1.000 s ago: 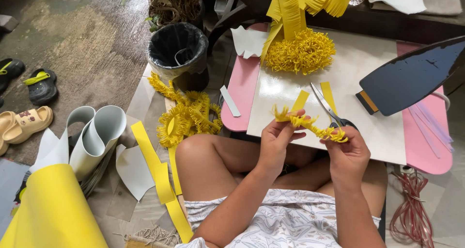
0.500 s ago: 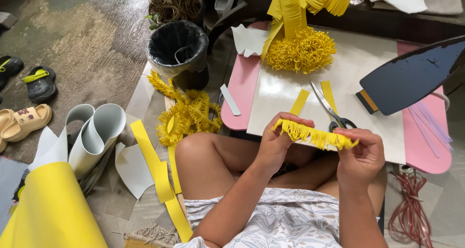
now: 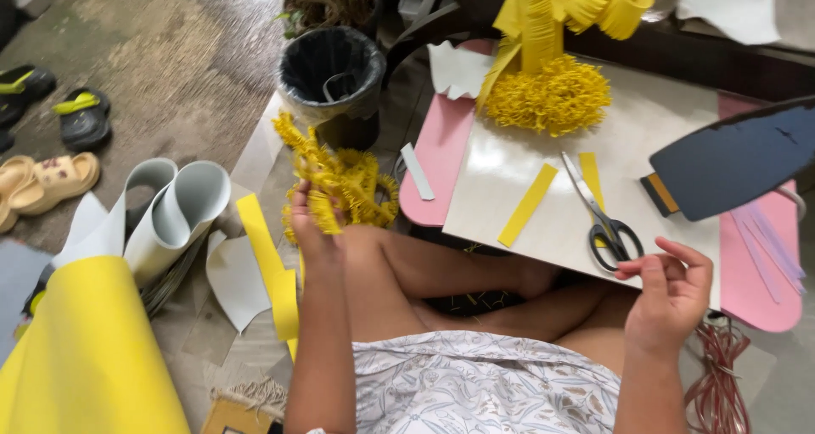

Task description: Cutting yellow foam strips with scissors and rolling them into decorative shapes, using an iron for heat setting.

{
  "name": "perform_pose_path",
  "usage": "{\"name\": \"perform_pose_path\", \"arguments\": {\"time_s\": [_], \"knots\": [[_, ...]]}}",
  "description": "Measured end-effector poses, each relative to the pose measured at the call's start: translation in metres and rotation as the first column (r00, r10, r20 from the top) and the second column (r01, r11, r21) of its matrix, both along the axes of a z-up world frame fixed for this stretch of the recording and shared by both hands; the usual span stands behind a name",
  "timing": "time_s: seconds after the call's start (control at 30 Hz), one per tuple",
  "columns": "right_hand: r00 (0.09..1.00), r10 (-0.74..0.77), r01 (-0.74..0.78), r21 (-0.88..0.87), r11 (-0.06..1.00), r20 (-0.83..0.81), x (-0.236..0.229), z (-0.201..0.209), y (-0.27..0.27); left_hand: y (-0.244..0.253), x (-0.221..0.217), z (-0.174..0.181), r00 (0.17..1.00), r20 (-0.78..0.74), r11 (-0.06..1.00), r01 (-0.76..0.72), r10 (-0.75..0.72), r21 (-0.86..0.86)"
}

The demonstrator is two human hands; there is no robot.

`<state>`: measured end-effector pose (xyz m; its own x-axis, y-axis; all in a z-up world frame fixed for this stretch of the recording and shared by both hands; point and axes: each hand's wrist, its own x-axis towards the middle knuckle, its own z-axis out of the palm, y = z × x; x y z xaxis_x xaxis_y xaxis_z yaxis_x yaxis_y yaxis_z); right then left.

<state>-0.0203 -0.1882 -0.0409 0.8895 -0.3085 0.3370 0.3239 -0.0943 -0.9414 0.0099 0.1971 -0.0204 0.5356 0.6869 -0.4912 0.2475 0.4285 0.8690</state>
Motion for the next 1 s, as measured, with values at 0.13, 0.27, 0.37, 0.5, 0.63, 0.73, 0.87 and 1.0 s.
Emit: {"name": "perform_pose_path", "arguments": {"time_s": [0.13,0.27,0.37,0.5,0.63,0.73,0.87,1.0], "knots": [[0.995,-0.07,0.066,-0.055,0.996,-0.074,-0.008,-0.002,0.007,0.068,-0.015,-0.074,0.932,0.346,0.939,-0.206,0.104,0.274],[0.991,-0.068,0.061,-0.057,0.997,-0.114,-0.011,-0.041,0.01,0.056,-0.022,-0.047,0.985,-0.168,0.582,0.152,-0.027,0.799],[0.98,0.048,-0.082,-0.171,0.982,-0.195,-0.019,-0.08,0.019,0.011,-0.016,0.003,0.99,-0.021,0.586,0.098,-0.137,0.804],[0.792,0.161,-0.564,-0.603,0.564,-0.589,-0.021,-0.134,0.038,-0.042,0.024,0.035,0.881,0.202,0.679,0.165,-0.427,0.715],[0.743,0.211,-0.67,-0.703,0.239,-0.635,-0.011,-0.192,0.043,-0.095,0.071,0.074,0.736,0.147,0.544,0.335,-0.661,0.77],[0.72,0.124,-0.693,-0.696,0.188,-0.683,0.004,-0.207,0.047,-0.133,0.132,0.074,0.651,0.049,0.417,0.425,-0.758,0.804],[0.676,0.145,-0.736,-0.671,0.089,-0.722,0.011,-0.218,0.051,-0.172,0.218,0.054,0.665,-0.099,0.168,0.325,-0.74,0.931],[0.677,0.251,-0.735,-0.656,0.173,-0.692,0.022,-0.246,0.047,-0.203,0.299,0.029,0.653,-0.128,-0.035,0.153,-0.747,0.988]]}}
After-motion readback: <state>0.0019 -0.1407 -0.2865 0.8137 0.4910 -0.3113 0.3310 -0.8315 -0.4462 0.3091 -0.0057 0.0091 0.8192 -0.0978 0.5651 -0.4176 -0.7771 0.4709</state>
